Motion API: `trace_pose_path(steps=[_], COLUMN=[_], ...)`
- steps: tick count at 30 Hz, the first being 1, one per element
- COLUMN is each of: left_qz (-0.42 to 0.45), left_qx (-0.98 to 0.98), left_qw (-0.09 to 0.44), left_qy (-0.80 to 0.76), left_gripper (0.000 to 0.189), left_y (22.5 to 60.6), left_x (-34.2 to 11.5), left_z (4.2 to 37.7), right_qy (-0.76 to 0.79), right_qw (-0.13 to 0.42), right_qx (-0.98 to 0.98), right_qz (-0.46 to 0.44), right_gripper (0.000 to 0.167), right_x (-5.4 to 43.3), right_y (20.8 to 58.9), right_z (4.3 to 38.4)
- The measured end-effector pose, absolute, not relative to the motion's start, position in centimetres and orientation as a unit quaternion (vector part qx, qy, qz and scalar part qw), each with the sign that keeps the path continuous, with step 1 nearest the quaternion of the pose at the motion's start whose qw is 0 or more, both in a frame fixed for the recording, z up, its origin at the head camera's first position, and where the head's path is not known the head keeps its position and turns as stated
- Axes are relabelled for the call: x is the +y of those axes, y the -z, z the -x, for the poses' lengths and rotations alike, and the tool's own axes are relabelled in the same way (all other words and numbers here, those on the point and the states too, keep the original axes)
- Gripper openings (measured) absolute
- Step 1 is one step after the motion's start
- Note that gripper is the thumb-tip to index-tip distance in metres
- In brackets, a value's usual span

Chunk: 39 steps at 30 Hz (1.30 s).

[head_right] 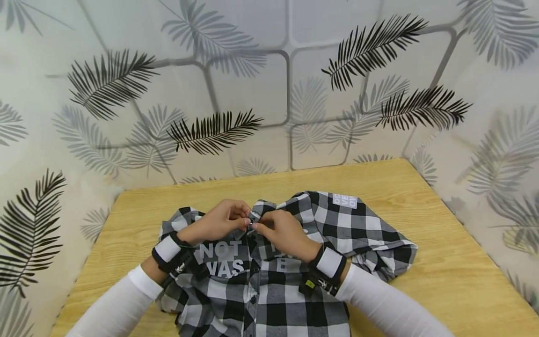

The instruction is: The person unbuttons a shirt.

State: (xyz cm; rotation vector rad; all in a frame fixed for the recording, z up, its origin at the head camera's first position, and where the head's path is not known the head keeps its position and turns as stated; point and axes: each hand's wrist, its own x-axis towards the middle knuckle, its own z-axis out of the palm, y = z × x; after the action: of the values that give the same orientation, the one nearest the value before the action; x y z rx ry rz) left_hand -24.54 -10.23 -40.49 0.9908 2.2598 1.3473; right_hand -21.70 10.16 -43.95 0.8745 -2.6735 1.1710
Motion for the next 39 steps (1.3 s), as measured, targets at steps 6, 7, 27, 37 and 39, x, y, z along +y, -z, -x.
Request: trace_pose_path(steps=[6, 7, 27, 37, 39], left_qz=[-0.334, -0.336, -0.375, -0.382, -0.369], left_qx=[0.777, 0.774, 0.714, 0.727, 0.738], left_qw=[0.177, 0.178, 0.232, 0.256, 0.242], left_qy=[-0.504, -0.507, -0.545, -0.51, -0.51], left_gripper=[0.013, 0.013, 0.015, 0.015, 0.014], left_y=[38.9, 38.7, 41.5, 41.0, 41.0], left_x=[-10.1, -10.1, -11.0, -10.9, -10.8], left_z=[23.2, 23.1, 24.7, 24.3, 24.3], right_qy=[-0.451, -0.456, -0.499, -0.556, -0.557], right_qw=[-0.016, -0.023, -0.071, -0.069, -0.062], right_qx=[-0.839, -0.836, -0.806, -0.753, -0.754], right_qz=[-0.304, -0.304, -0.31, -0.345, -0.343], right_gripper=[0.033, 0.032, 0.018, 0.021, 0.022], right_x=[10.4, 10.4, 10.1, 9.9, 9.8], right_y=[43.9, 43.8, 40.8, 41.5, 41.5], right_z=[22.0, 22.0, 20.5, 20.6, 20.4])
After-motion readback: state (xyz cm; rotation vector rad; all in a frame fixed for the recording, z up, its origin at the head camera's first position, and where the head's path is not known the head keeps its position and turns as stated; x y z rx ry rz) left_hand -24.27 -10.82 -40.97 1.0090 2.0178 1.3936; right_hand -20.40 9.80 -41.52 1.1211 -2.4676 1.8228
